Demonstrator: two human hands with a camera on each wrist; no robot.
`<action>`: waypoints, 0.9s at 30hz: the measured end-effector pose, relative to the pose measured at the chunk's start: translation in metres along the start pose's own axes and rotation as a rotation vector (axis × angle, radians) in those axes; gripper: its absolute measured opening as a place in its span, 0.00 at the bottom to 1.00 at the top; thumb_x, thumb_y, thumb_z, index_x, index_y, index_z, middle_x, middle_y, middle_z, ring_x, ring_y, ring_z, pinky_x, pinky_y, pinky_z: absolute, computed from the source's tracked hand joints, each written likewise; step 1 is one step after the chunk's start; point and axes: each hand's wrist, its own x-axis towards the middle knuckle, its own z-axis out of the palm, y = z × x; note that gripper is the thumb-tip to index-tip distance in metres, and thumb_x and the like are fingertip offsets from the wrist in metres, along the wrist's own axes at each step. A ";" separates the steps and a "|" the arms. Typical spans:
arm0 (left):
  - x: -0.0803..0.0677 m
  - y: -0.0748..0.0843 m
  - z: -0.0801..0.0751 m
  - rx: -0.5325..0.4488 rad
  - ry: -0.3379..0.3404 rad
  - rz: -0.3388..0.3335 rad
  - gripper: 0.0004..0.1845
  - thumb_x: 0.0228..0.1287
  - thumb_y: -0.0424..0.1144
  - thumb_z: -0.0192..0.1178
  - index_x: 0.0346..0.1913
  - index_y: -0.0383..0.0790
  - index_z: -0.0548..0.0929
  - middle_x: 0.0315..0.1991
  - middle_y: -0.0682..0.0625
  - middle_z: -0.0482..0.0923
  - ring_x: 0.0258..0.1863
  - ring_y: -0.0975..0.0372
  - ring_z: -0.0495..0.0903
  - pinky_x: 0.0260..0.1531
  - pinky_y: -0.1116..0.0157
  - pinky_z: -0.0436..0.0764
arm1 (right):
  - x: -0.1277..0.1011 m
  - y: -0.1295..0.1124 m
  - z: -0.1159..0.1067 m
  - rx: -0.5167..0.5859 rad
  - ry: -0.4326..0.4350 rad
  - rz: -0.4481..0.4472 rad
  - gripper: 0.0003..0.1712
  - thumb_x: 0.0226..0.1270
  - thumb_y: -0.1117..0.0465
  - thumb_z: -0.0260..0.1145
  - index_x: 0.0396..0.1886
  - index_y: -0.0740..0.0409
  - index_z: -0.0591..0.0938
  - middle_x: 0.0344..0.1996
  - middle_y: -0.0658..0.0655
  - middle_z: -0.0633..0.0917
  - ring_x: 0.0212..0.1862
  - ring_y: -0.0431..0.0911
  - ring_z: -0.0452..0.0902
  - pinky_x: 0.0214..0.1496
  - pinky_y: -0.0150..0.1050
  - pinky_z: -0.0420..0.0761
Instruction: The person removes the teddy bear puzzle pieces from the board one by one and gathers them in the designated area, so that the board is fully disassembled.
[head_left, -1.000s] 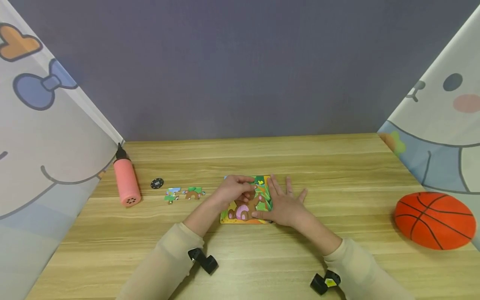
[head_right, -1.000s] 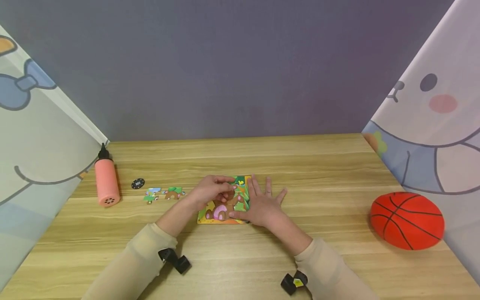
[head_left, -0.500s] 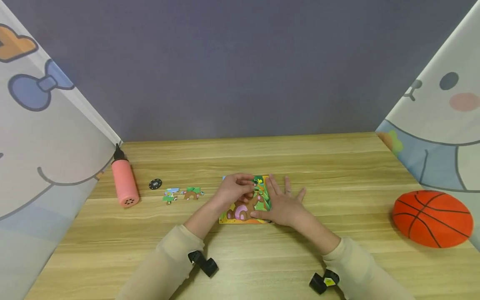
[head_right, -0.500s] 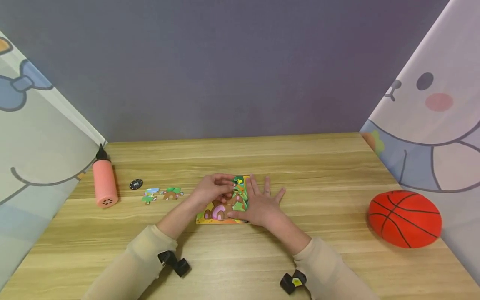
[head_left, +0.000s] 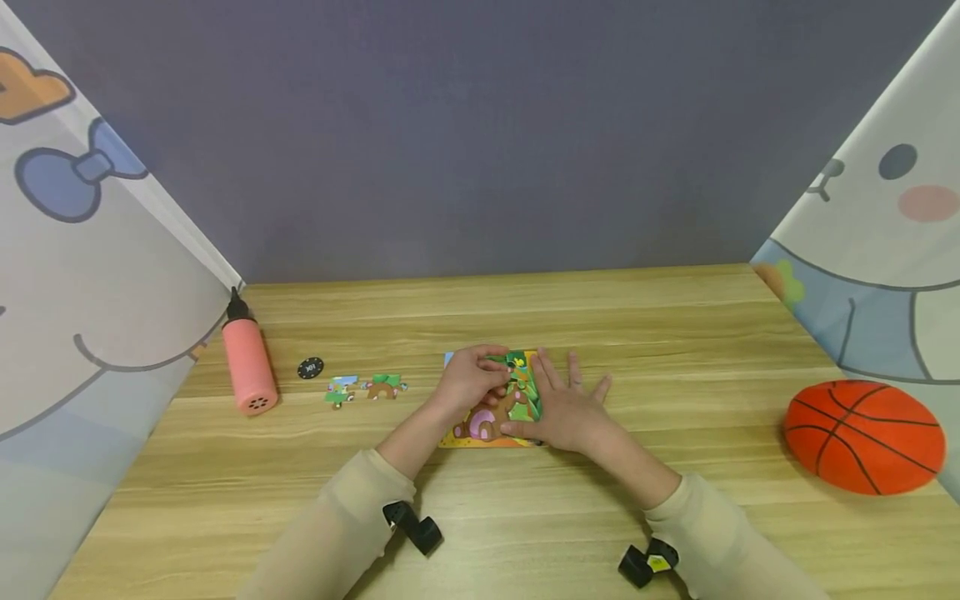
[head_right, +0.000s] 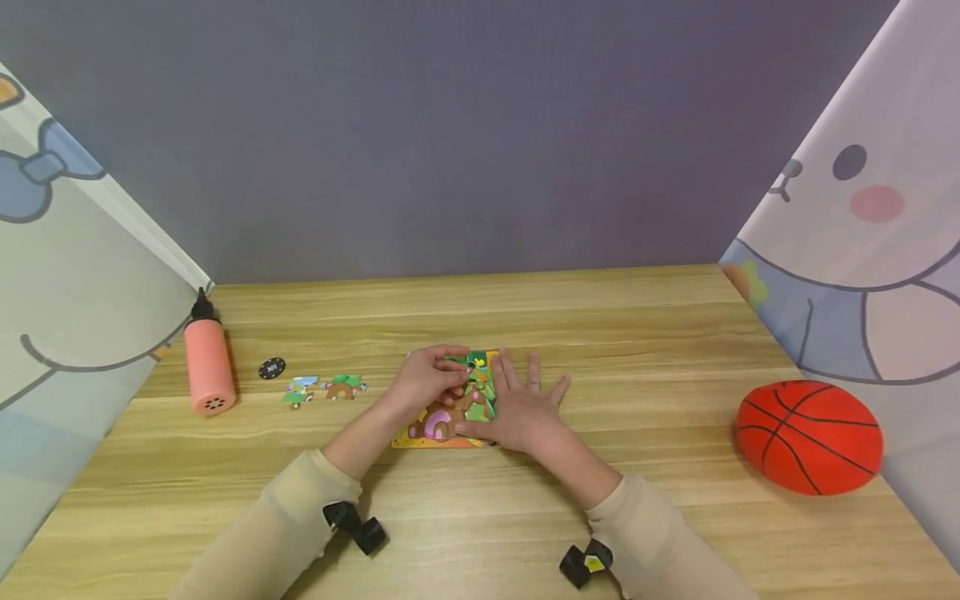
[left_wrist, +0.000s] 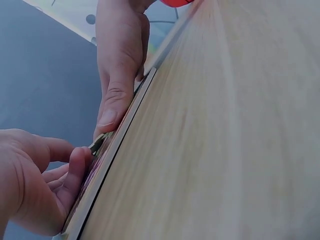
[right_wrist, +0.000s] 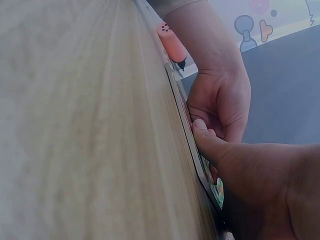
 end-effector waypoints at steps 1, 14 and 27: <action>0.000 0.000 0.000 -0.002 -0.001 0.000 0.23 0.67 0.26 0.63 0.65 0.32 0.77 0.40 0.41 0.84 0.21 0.63 0.79 0.20 0.72 0.80 | 0.000 0.000 0.000 0.000 0.002 -0.001 0.71 0.55 0.17 0.56 0.83 0.58 0.44 0.81 0.56 0.41 0.77 0.68 0.26 0.59 0.85 0.32; -0.002 0.004 -0.007 -0.069 0.025 -0.009 0.24 0.67 0.26 0.63 0.66 0.35 0.77 0.45 0.39 0.83 0.23 0.62 0.81 0.23 0.70 0.82 | 0.002 0.000 0.001 -0.003 -0.006 -0.001 0.72 0.55 0.16 0.56 0.82 0.60 0.43 0.81 0.57 0.40 0.77 0.68 0.26 0.58 0.85 0.32; -0.012 0.007 -0.037 -0.079 0.051 0.039 0.27 0.68 0.26 0.63 0.69 0.35 0.74 0.52 0.39 0.82 0.31 0.57 0.82 0.26 0.69 0.81 | 0.005 0.002 0.001 -0.011 -0.007 -0.001 0.73 0.55 0.17 0.57 0.82 0.62 0.43 0.81 0.59 0.40 0.77 0.69 0.27 0.58 0.86 0.34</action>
